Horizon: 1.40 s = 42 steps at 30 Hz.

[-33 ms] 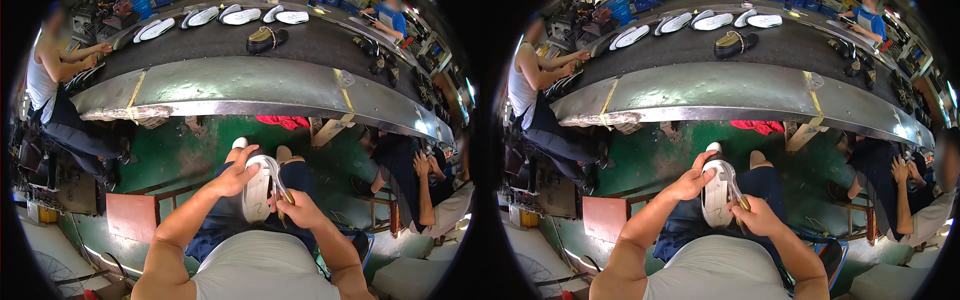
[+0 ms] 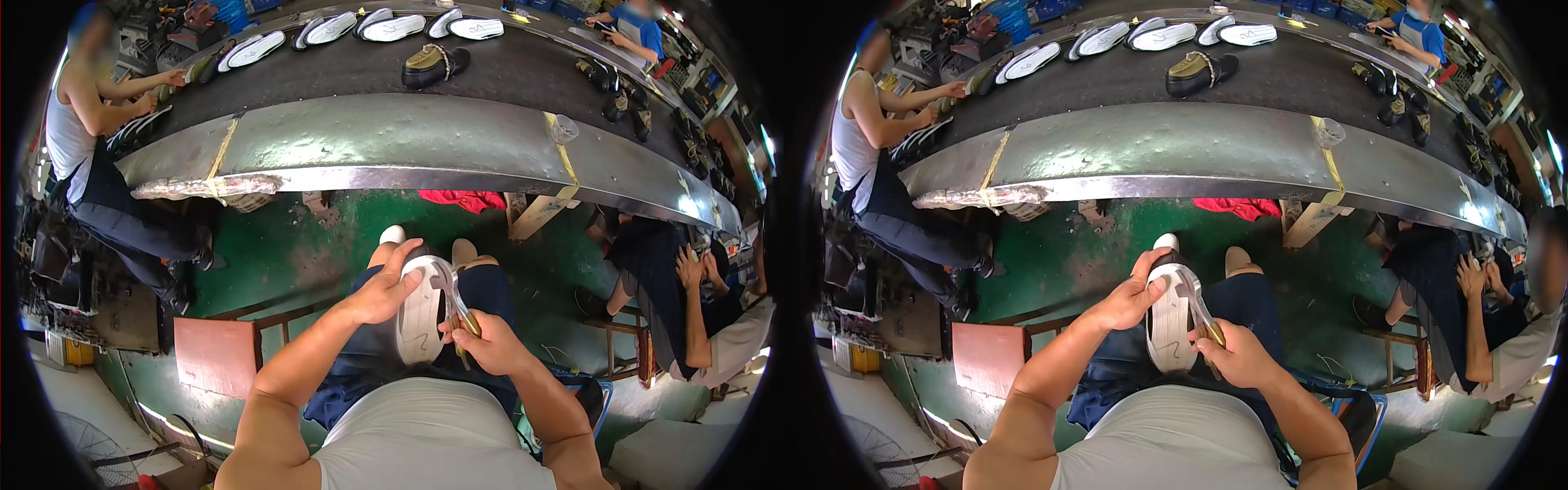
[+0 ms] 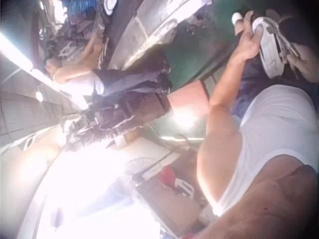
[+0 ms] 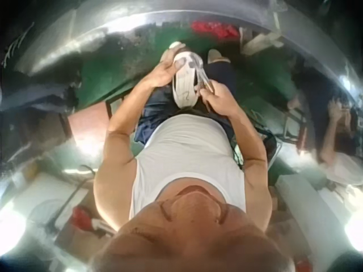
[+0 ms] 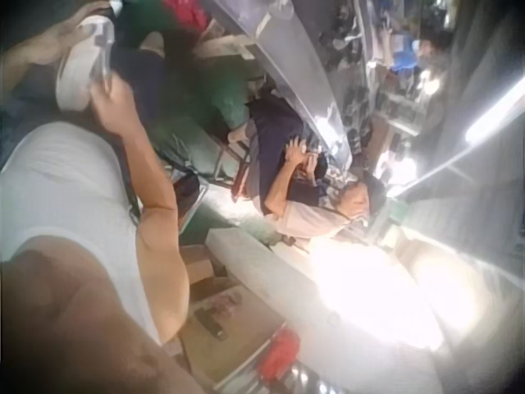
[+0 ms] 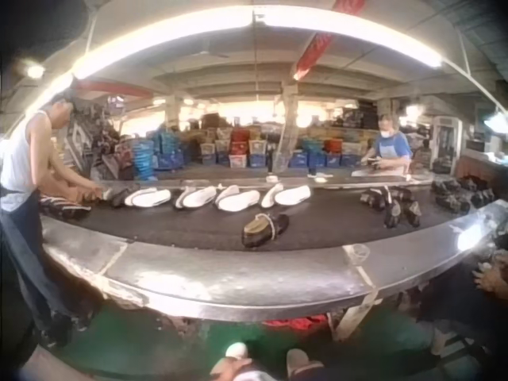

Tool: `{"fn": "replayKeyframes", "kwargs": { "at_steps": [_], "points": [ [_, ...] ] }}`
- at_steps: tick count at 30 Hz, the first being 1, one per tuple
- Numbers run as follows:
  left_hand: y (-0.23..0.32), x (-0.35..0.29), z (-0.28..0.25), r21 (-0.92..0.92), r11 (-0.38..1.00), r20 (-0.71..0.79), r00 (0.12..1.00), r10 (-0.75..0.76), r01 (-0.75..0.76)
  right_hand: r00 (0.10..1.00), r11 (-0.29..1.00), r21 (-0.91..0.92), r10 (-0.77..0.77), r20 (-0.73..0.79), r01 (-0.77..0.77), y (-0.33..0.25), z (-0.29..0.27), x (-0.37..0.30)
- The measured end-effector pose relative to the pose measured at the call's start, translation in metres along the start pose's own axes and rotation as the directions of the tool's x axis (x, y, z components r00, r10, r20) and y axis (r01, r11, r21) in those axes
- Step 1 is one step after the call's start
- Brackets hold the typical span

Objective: Assembling and shaping shoe components at an industrial workbench.

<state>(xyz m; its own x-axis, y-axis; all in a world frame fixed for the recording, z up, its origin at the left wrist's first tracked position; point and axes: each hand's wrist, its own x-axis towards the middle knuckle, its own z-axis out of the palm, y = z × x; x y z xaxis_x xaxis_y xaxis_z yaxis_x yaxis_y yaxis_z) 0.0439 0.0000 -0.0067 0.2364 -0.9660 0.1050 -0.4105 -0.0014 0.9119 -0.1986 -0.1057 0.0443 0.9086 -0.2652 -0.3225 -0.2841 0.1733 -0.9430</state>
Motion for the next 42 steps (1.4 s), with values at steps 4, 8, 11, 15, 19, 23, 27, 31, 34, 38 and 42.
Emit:
{"fn": "replayKeyframes", "kwargs": {
  "at_steps": [4,8,11,15,19,23,27,31,34,38,42],
  "points": [
    [0.021,0.0,-0.001,-0.082,0.997,0.023,1.0,-0.01,0.012,0.98,0.976,0.157,0.126,0.151,-0.15,-0.029,-0.015,0.006],
    [0.003,0.004,0.004,0.016,1.0,-0.034,0.999,-0.011,0.012,0.96,0.775,0.582,0.11,0.259,-0.246,-0.018,-0.006,0.006],
    [-0.011,0.006,0.01,-0.012,0.999,-0.097,0.994,-0.048,0.047,0.988,0.949,0.276,0.139,0.062,-0.15,-0.011,-0.003,0.006],
    [-0.006,0.006,0.009,-0.169,0.979,-0.122,0.983,-0.135,0.114,0.997,0.995,0.067,0.072,0.039,-0.074,-0.009,-0.004,0.015],
    [-0.016,0.006,0.012,-0.264,0.956,-0.152,0.974,-0.17,0.126,0.999,0.95,-0.311,0.02,-0.031,-0.029,-0.008,-0.01,0.032],
    [-0.015,0.007,0.011,-0.579,0.796,-0.095,0.955,-0.282,0.177,0.934,0.706,-0.683,-0.343,-0.1,0.186,0.037,-0.013,0.052],
    [-0.006,-0.001,0.0,-0.611,0.781,-0.072,0.974,-0.215,0.127,0.935,0.651,-0.737,-0.346,-0.077,0.18,0.022,-0.009,0.04],
    [-0.004,-0.003,0.004,-0.691,0.704,-0.059,0.959,-0.276,0.161,0.988,0.508,-0.859,-0.096,-0.124,-0.059,-0.01,-0.002,0.015],
    [0.002,-0.006,0.005,-0.685,0.708,-0.075,0.95,-0.303,0.172,0.964,0.57,-0.81,-0.264,-0.022,0.137,-0.01,-0.017,-0.005],
    [0.035,-0.028,0.014,-0.456,0.89,-0.139,0.988,-0.067,-0.004,0.902,0.784,-0.47,-0.426,0.067,0.406,0.017,-0.026,-0.025],
    [0.084,-0.052,0.01,-0.163,0.95,0.091,0.955,0.283,-0.266,0.769,0.814,-0.146,-0.58,-0.269,0.563,-0.001,0.0,0.017]
  ]
}}
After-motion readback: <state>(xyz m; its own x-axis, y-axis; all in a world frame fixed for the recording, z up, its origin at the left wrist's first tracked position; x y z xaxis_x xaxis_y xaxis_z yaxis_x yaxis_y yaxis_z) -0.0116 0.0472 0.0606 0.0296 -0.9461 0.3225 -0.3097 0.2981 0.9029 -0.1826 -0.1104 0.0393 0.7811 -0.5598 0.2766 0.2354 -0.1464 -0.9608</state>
